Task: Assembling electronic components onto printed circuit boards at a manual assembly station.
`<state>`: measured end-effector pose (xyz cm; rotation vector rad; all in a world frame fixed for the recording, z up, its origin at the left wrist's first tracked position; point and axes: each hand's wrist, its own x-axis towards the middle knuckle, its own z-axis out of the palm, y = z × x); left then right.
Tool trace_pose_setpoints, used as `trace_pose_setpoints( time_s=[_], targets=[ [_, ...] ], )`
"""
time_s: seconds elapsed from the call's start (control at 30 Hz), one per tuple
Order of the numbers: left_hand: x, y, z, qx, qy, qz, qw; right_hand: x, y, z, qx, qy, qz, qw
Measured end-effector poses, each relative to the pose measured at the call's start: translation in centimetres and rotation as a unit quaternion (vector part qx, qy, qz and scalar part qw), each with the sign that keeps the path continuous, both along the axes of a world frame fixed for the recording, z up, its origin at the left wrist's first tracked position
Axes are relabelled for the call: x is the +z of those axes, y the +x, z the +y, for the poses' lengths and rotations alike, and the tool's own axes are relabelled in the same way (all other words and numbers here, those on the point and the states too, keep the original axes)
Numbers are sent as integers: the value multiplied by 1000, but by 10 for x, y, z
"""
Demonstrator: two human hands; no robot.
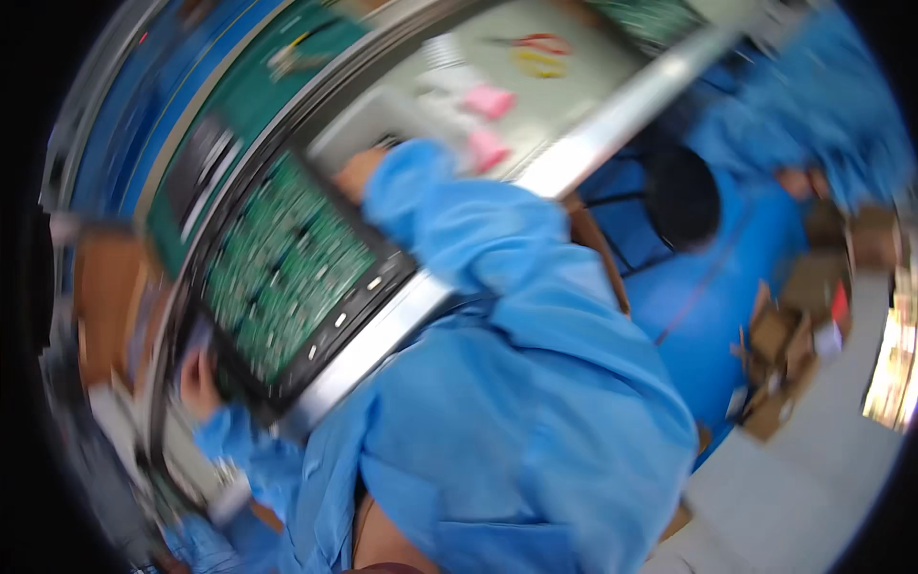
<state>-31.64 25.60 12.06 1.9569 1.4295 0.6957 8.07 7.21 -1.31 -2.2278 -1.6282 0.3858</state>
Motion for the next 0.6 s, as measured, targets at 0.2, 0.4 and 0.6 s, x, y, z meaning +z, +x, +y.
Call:
trace_pose_setpoints(
  time_s=[0.2,0.4,0.6],
  targets=[
    [3,18,-46,-80,-57,-106,990,-5,-6,-36,80,-88,44,992],
    [-17,19,-46,-81,-26,-83,993,-3,6,-32,-14,-147,359,921],
    [-35,19,-31,-124,41,-8,991,8,-4,-19,-81,-215,281,932]
  ],
)
